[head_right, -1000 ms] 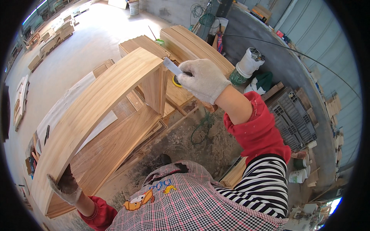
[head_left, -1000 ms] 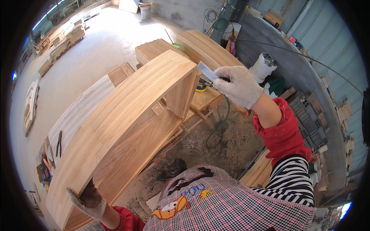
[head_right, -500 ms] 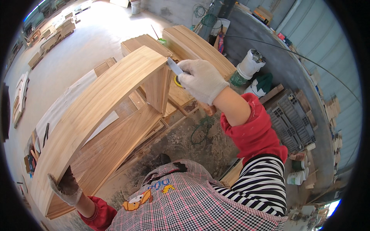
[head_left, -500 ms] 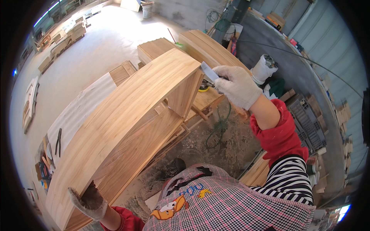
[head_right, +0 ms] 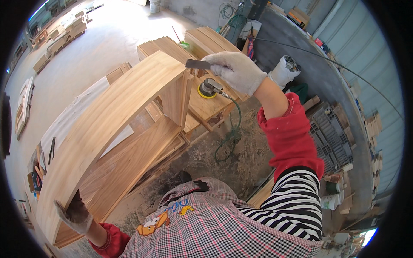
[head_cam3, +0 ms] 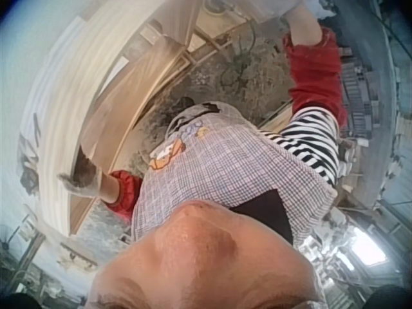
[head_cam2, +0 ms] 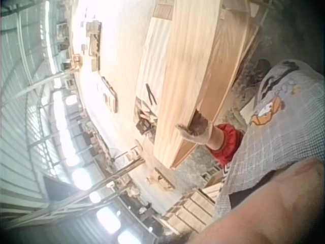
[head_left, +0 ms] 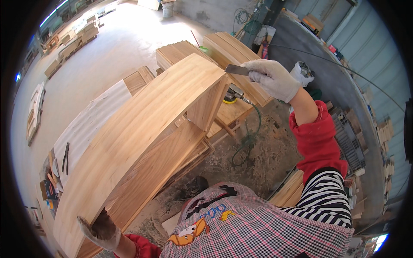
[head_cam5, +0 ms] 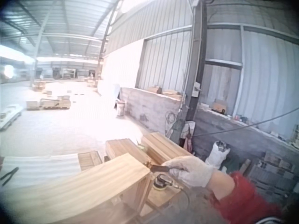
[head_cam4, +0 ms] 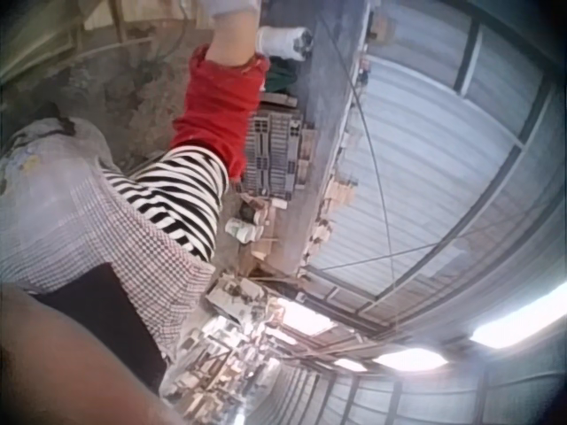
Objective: The person uses a hammer to tap and secure wooden pieces together, then assembles a wooden drawer frame by fitting side panels and a bottom sheet. They use a chisel to smooth edges and remove excess material from the assembled structure.
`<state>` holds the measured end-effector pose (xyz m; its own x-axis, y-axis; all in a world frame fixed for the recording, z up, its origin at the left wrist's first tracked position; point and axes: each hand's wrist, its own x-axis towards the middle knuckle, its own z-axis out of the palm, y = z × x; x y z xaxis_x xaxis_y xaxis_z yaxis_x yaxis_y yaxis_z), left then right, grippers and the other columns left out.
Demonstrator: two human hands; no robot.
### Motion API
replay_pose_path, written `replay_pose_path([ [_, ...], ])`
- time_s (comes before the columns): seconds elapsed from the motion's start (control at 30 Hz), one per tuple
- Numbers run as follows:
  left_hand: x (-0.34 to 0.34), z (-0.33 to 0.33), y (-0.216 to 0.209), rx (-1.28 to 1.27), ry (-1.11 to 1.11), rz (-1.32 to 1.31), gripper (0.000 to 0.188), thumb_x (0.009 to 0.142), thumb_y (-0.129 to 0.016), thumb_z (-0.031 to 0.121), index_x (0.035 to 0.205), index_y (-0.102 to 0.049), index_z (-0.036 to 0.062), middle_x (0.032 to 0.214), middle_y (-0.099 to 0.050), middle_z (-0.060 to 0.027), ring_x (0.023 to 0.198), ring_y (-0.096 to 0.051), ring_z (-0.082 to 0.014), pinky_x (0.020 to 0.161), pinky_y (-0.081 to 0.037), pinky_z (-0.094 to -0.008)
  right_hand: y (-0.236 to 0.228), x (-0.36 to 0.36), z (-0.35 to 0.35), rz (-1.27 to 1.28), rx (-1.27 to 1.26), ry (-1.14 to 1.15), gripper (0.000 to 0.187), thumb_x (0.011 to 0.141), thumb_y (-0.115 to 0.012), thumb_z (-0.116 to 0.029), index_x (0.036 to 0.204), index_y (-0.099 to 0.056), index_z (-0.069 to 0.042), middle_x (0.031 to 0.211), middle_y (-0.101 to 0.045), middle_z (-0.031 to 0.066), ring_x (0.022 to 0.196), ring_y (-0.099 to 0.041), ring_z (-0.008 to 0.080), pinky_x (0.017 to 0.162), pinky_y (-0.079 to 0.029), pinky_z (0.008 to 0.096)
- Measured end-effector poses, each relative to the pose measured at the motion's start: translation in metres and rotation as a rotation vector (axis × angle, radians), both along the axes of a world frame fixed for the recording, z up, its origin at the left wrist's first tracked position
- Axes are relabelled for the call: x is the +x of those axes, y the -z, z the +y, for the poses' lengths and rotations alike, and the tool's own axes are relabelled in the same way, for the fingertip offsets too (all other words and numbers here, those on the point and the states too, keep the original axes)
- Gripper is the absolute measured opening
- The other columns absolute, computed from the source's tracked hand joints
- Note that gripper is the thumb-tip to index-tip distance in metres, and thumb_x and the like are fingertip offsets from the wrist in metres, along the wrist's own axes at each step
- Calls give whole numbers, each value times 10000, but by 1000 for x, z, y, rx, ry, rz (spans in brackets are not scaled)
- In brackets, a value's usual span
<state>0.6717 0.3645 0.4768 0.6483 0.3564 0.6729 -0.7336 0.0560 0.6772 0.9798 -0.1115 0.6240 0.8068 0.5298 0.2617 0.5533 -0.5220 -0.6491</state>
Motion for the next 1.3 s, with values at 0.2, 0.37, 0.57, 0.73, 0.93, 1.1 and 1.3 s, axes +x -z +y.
replay_pose_path([
  [0.2, -3, 3, 12, -3, -106, -6, 441, 1006, -438, 223, 1423, -436, 82, 1512, -343, -204, 1287, -454, -412, 994, -478, -574, 8, 8, -8, -107, -96, 15, 238, 925, -566, -20, 1144, -658, 3, 932, -684, 116, 854, -626, 189, 784, -501, 306],
  [0.37, -7, -1, 7, 17, -104, 2, 424, 1001, -463, 201, 1412, -447, 100, 1490, -360, -232, 1274, -469, -421, 1007, -479, -550, 0, 16, -4, -390, -277, -46, 232, 882, -599, -43, 1100, -679, -29, 957, -682, 136, 887, -629, 299, 814, -489, 380],
  [0.57, -16, -2, 12, 81, -301, 61, 454, 980, -485, 165, 1427, -431, 106, 1466, -378, -256, 1227, -511, -431, 995, -491, -527, -8, 29, 0, -553, -360, -99, 213, 854, -622, -43, 1052, -697, -66, 939, -665, 100, 914, -611, 298, 861, -454, 393],
  [0.73, -16, 9, 29, 142, -379, 117, 473, 993, -489, 185, 1448, -382, 109, 1490, -391, -155, 1266, -486, -359, 978, -508, -508, -13, 47, 3, -533, -396, -186, 173, 867, -619, -84, 1017, -705, -80, 918, -673, 95, 928, -613, 294, 842, -463, 404],
  [0.93, -25, -10, 15, -109, -480, 244, 510, 955, -569, 235, 1419, -421, 85, 1469, -417, -148, 1249, -507, -330, 959, -521, -482, -44, 47, 30, -354, -256, -522, 171, 852, -605, -32, 993, -698, -60, 889, -675, 77, 893, -620, 276, 808, -472, 383],
  [1.1, -22, -70, -10, -341, 15, 386, 538, 955, -540, 406, 1337, -502, 30, 1271, -580, -139, 1095, -587, -291, 940, -490, -401, -29, -23, 83, -34, -186, -876, 199, 806, -626, -48, 994, -690, -57, 765, -660, 63, 632, -628, 263, 585, -510, 359],
  [1.3, 7, -122, -29, 524, -119, 741, 296, 830, -722, 185, 1099, -662, 76, 974, -694, -134, 868, -677, -300, 763, -549, -348, 90, -122, 193, 329, -189, -974, 248, 812, -665, -95, 1042, -663, -4, 793, -665, 145, 673, -642, 333, 624, -526, 373],
])
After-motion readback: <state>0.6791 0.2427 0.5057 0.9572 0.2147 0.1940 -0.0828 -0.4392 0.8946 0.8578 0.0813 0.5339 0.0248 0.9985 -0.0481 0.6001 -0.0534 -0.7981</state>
